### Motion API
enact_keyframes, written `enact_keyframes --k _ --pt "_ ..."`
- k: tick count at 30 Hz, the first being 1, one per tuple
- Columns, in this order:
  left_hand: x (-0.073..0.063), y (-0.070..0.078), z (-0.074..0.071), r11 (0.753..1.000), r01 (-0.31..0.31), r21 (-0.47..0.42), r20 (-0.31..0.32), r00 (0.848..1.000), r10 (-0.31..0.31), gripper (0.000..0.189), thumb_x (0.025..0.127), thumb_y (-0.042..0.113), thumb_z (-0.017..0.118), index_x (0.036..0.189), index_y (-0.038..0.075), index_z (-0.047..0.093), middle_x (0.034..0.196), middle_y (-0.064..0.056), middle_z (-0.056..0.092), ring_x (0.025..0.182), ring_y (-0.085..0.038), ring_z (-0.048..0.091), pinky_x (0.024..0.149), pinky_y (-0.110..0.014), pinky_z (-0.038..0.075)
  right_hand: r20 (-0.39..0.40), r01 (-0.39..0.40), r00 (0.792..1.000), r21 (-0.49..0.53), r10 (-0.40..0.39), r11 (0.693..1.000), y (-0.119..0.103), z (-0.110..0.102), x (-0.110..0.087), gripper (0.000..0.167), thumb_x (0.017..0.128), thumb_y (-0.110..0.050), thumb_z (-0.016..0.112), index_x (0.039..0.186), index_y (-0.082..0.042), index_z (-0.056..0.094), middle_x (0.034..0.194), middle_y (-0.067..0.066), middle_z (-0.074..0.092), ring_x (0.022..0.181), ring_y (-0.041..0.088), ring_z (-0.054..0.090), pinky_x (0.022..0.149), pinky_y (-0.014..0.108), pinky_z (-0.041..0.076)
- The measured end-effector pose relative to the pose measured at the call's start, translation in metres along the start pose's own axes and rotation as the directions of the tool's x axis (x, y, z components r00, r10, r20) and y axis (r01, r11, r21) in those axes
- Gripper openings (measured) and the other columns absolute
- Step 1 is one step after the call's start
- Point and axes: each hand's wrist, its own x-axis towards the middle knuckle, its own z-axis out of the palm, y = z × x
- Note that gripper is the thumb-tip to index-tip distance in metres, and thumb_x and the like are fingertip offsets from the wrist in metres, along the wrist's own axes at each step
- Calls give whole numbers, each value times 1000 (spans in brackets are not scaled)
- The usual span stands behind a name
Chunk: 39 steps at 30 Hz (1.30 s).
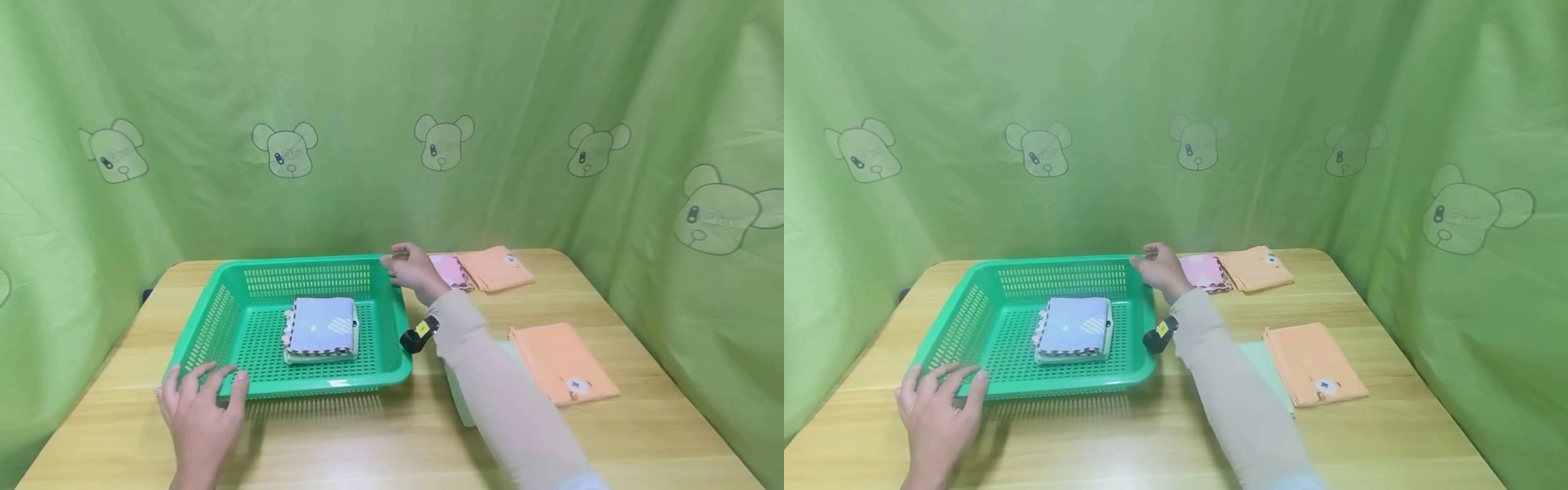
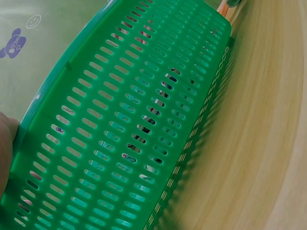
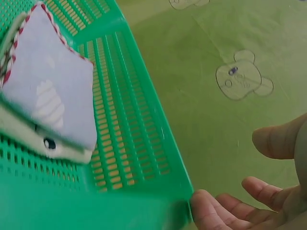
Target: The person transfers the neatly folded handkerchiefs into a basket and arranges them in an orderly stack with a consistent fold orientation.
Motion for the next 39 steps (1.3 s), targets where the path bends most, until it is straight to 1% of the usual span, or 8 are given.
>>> enact_keyframes --k 5,10,14,18,22,31,35,39 --pt "-1 0 0 1000 -7 -1 -4 1000 7 32 90 30 62 100 0 70 120 -28 56 136 -49 19 107 -69 -7 -35 24 999 13 -24 1000 13 -17 4 48 96 -17 59 139 -2 41 133 18 51 120 36 53 96 39 49" --pt "-1 1 1 1000 -10 -3 -14 1000 10 33 90 30 62 100 0 69 120 -28 56 136 -50 20 107 -69 -7 -39 -33 999 28 34 999 22 -35 6 45 97 -22 56 139 -10 43 122 17 55 93 29 58 59 26 49" --pt "-1 1 1 1000 -12 -4 -26 1000 12 32 90 30 62 99 0 70 119 -28 57 136 -50 20 107 -70 -6 -38 -44 998 83 47 996 27 -49 9 45 100 -21 50 141 -5 40 135 21 49 108 32 58 78 34 55" --pt "-1 0 2 1000 -17 0 -28 999 17 33 90 31 62 99 1 70 119 -28 57 136 -49 20 107 -70 -5 -17 -51 998 169 55 984 34 -63 14 47 105 -19 34 148 0 29 147 24 37 129 38 45 104 44 42" --pt "0 -1 3 1000 -17 -2 -28 999 17 33 90 31 62 99 1 70 119 -28 57 136 -49 19 107 -70 -5 9 -82 997 252 82 964 43 -76 19 50 105 -18 23 151 1 19 151 26 30 133 41 38 108 46 37" --pt "1 -1 3 1000 -18 -5 -30 999 18 34 90 32 62 100 1 70 120 -28 56 136 -49 19 108 -68 -7 -101 -90 987 280 123 956 71 -101 32 52 106 -22 26 152 0 18 154 25 26 134 41 37 108 46 36" --pt "2 -1 3 1000 -16 -1 -26 1000 16 34 90 32 62 100 0 70 120 -28 56 136 -49 19 108 -68 -7 -167 -102 976 228 142 968 86 -110 33 52 105 -24 27 151 0 20 153 24 29 129 40 42 105 46 39" --pt "1 -1 2 1000 -11 1 -18 1000 11 33 90 31 62 100 0 70 120 -28 56 136 -49 18 107 -69 -6 -249 -105 964 -22 96 994 101 -122 31 49 102 -23 27 143 3 33 142 25 39 115 37 46 99 47 41"
